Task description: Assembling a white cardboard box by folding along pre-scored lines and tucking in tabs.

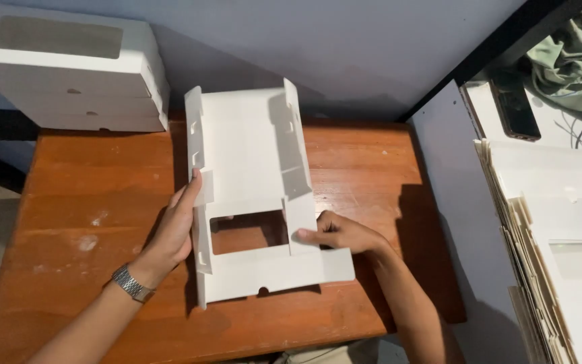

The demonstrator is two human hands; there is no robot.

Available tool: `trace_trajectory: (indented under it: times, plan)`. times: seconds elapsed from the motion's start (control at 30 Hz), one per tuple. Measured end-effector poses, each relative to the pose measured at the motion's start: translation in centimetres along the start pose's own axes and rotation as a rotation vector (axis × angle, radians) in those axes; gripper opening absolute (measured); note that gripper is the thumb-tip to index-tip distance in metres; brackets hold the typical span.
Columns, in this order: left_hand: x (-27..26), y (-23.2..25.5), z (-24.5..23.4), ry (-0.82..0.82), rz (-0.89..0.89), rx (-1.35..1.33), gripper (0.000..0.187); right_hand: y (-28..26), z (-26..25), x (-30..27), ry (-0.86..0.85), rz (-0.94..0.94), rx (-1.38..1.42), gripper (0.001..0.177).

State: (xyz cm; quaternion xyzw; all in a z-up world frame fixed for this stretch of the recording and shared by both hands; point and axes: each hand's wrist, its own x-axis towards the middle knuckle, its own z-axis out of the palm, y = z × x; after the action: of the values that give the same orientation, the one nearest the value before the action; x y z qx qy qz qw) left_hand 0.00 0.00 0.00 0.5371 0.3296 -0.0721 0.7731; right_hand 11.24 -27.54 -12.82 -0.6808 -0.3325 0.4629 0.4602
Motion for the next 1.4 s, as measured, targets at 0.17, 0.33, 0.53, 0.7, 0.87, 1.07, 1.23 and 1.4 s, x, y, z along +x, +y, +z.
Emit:
trace_trajectory:
  times: [0.17, 0.33, 0.53, 0.7, 0.87, 1.07, 1.23, 1.4]
  plan:
    - [-0.1, 0.1, 0.0, 0.011, 0.018, 0.000, 0.104, 1.6, 0.0, 0.2, 0.011, -0.049, 0.026, 0.065]
    - [-0.3, -0.6, 0.2, 0.012, 0.028, -0.041, 0.102, -0.3, 0.1, -0.3, 0.116, -0.061, -0.032, 0.066]
    - [-1.0, -0.9, -0.4, -0.038, 0.061, -0.032, 0.099, 2.0, -0.8, 0.7, 0.271, -0.067, 0.009, 0.073]
    - [-0.1, -1.4, -1.2, -0.043, 0.078, -0.054, 0.102, -0.2, 0.3, 0.4, 0.468, -0.107, -0.082, 0.059]
    - [1.1, -2.2, -1.9, -0.059, 0.037, -0.041, 0.106, 1.9, -0.4, 1.2, 0.568, -0.084, -0.076, 0.058]
    - [4.2, -4.2, -3.8, -0.076, 0.063, -0.062, 0.107, 1.3, -1.0, 0.6, 0.551, -0.048, 0.045, 0.060]
    - [6.1, -4.6, -5.0, -0.051, 0.317, -0.193, 0.087, -4.8, -0.1, -2.3, 0.479, 0.041, 0.021, 0.054]
    - [7.4, -4.4, -6.2, 0.121, 0.518, -0.182, 0.036, -4.1, -2.7, -3.5, 0.482, 0.134, 0.067, 0.089]
